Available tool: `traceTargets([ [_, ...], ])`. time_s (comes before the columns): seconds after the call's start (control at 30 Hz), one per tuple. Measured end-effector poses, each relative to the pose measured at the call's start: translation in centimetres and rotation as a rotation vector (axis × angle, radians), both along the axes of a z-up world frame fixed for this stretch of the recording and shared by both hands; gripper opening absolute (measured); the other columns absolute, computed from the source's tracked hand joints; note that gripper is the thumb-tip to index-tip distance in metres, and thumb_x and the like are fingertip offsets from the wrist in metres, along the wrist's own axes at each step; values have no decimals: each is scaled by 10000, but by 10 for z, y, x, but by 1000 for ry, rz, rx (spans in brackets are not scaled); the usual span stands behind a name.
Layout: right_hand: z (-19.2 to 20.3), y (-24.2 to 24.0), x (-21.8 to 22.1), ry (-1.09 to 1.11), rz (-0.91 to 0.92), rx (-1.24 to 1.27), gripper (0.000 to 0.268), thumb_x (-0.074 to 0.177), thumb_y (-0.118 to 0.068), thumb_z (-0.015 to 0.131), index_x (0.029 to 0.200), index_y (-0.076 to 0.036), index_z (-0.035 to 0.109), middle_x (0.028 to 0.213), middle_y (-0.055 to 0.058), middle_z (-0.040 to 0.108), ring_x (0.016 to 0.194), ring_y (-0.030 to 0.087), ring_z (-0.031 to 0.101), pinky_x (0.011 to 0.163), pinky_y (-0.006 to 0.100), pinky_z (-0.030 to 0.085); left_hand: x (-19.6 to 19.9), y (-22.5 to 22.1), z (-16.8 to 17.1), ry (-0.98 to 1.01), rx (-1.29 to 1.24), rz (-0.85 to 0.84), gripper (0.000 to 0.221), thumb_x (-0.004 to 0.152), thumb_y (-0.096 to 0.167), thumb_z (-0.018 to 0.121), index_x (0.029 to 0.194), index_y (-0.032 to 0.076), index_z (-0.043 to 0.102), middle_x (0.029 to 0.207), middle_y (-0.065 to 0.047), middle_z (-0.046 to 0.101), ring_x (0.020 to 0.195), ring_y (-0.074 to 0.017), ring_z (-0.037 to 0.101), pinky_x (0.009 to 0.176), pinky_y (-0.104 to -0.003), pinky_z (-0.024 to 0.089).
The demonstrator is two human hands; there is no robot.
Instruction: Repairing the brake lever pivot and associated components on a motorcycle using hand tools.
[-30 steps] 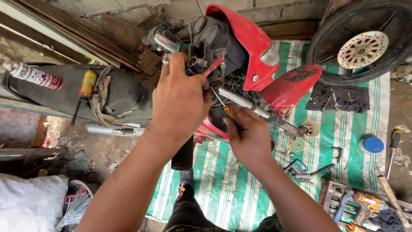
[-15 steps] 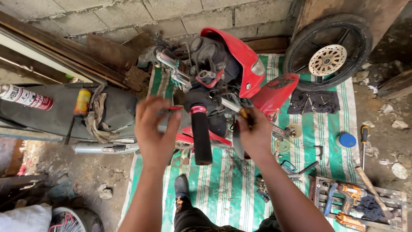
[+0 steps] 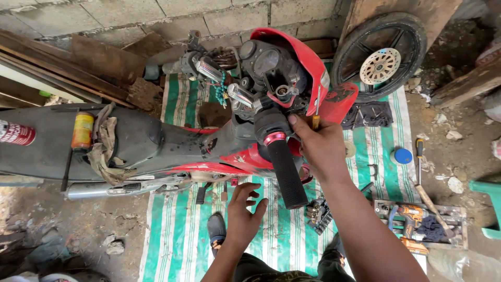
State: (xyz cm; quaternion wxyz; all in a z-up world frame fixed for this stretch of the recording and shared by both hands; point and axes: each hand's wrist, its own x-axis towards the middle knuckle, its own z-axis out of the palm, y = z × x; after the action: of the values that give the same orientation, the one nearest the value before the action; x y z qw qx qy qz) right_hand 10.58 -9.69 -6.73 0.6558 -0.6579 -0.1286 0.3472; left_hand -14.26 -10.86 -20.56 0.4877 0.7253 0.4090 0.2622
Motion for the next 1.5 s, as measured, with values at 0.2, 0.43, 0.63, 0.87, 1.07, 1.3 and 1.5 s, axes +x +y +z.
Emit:
traceTargets([
  [0.2, 13, -8, 1, -660, 31, -213, 191, 1016, -277, 798, 955, -101, 840, 730, -5, 712, 697, 99, 544, 666, 355, 476, -13, 9, -16, 12, -19, -15, 346, 1013, 256, 772, 1340, 152, 730, 1366, -42, 676, 1032, -237, 775, 821, -418, 682],
  [0.43, -15, -14, 17, -1002, 134, 65, 139, 1013, -75, 803, 1125, -6, 848, 989, 91, 827, 828, 181, 771, 744, 336, 609, -19, 3, -38, 83, -78, -58, 315, 1023, 273, 768, 1314, 155, 740, 1396, -18, 648, 1028, -211, 728, 789, -424, 652],
  [0.63, -40, -27, 25, -768, 68, 76, 126, 1046, -68, 792, 1137, 4, 841, 962, 78, 800, 814, 163, 693, 719, 341, 567, -19, 2, -38, 87, -80, -108, 275, 1027, 243, 775, 1290, 174, 740, 1407, -9, 641, 1031, -215, 719, 782, -425, 628],
  [0.87, -49, -112, 30, 48, 51, 465, 96, 1033, -15, 741, 1112, 40, 736, 610, 21, 368, 504, 128, 337, 576, 370, 430, 2, -16, 7, -7, -117, -272, 232, 1057, 290, 715, 1208, 142, 811, 1311, -51, 686, 1049, -248, 772, 838, -411, 689],
  [1.07, -17, -189, 5, -88, 155, 468, 201, 996, -82, 795, 1108, 82, 765, 833, 127, 521, 634, 212, 399, 581, 390, 424, 52, -60, 107, -221, -113, -513, 307, 1133, 347, 604, 1236, 137, 804, 1204, -65, 720, 1003, -268, 753, 767, -435, 655],
  [1.3, 3, -244, -10, -324, 207, 213, 200, 984, -139, 793, 1033, 55, 782, 886, 157, 672, 638, 213, 533, 572, 353, 463, 77, -81, 149, -362, -66, -498, 510, 1086, 433, 670, 1455, 82, 702, 1178, -67, 758, 1000, -254, 746, 831, -467, 639],
  [1.5, 3, -262, -23, -535, 156, 65, 182, 908, -137, 873, 1024, -3, 832, 979, 133, 833, 893, 242, 787, 824, 388, 617, 70, -91, 146, -402, 47, -546, 324, 1079, 228, 745, 1390, 138, 721, 1266, -84, 744, 961, -248, 785, 886, -459, 749],
])
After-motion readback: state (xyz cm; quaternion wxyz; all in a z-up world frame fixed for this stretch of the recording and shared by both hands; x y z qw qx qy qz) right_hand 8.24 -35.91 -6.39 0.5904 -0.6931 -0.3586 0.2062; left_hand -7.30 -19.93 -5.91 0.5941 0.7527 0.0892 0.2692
